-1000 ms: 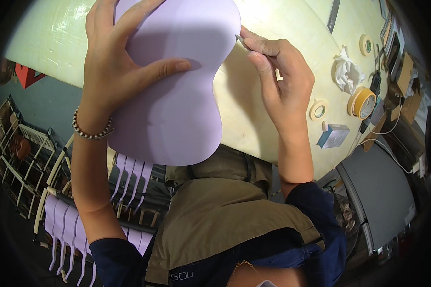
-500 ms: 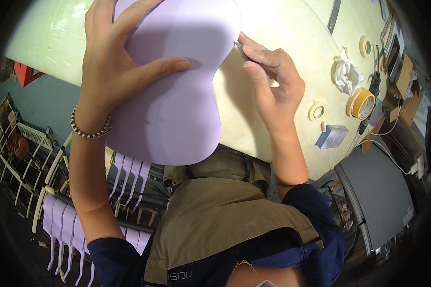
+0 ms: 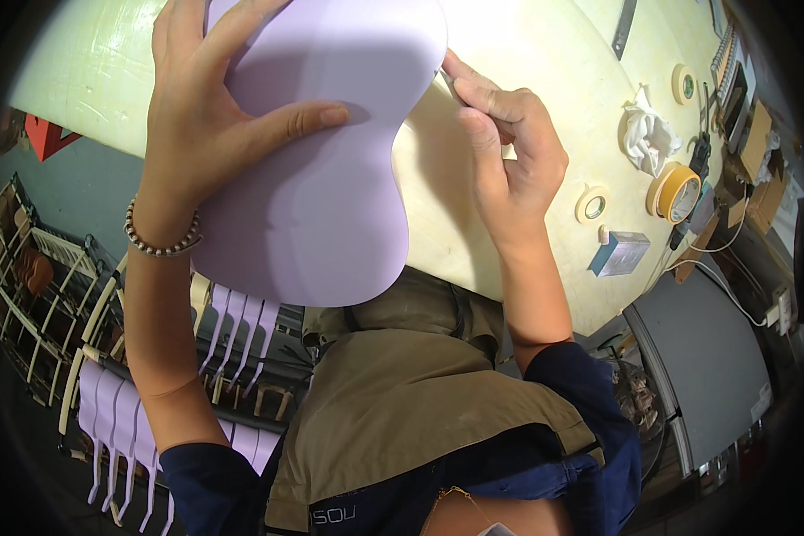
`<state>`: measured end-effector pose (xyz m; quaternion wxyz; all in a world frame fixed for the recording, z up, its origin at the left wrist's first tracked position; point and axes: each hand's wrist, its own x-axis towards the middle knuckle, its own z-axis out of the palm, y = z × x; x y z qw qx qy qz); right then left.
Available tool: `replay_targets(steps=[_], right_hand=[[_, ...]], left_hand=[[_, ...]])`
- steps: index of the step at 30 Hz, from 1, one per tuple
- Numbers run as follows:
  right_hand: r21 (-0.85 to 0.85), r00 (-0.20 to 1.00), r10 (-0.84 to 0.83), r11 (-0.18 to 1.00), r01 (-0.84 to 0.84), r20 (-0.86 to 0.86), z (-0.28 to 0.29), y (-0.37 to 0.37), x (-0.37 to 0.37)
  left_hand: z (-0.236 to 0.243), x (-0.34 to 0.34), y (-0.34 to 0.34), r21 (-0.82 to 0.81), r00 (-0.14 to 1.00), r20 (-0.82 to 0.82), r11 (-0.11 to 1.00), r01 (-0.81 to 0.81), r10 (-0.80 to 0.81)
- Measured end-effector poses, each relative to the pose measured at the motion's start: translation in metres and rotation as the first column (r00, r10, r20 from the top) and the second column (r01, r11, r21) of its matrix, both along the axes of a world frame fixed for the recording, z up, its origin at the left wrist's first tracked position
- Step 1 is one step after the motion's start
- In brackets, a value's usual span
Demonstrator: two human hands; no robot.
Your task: The person sands the edges and surfaces of a purple guitar body using a small sanding block. They repeatedly flip the guitar to work on different sides, then place it on a rack and retrieve another guitar to continue the same sanding process.
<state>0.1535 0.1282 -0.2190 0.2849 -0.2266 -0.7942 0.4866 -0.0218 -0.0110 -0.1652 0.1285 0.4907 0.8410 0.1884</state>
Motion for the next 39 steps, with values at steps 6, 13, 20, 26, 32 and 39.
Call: replay_targets(steps=[6,13,20,26,32,39], right_hand=[[0.248,0.993,0.068,0.965,-0.091,0.100,0.006,0.006,0.002],[0.196,0.999,0.049,0.979,-0.050,0.008,-0.004,0.001,0.001],[0.119,0.994,0.105,0.988,-0.102,-0.014,-0.004,0.000,0.007],[0.103,0.999,0.009,0.995,-0.013,0.041,0.004,0.002,-0.002],[0.300,0.990,0.059,0.949,-0.096,0.131,0.012,0.004,0.001],[0.163,0.996,0.058,0.984,-0.069,0.071,0.009,0.001,0.003]], left_hand=[[0.001,0.000,0.000,-0.010,1.000,-0.013,1.000,0.010,-0.010],[0.001,0.000,0.000,-0.041,1.000,-0.018,0.999,-0.005,0.004],[-0.001,-0.001,-0.001,-0.012,1.000,-0.008,1.000,0.014,-0.014],[0.000,-0.001,0.000,0.076,0.999,0.029,0.997,0.024,-0.026],[-0.003,-0.002,-0.002,0.023,1.000,-0.008,1.000,0.018,-0.018],[-0.002,-0.001,-0.001,0.016,0.999,-0.038,0.999,0.031,-0.031]])
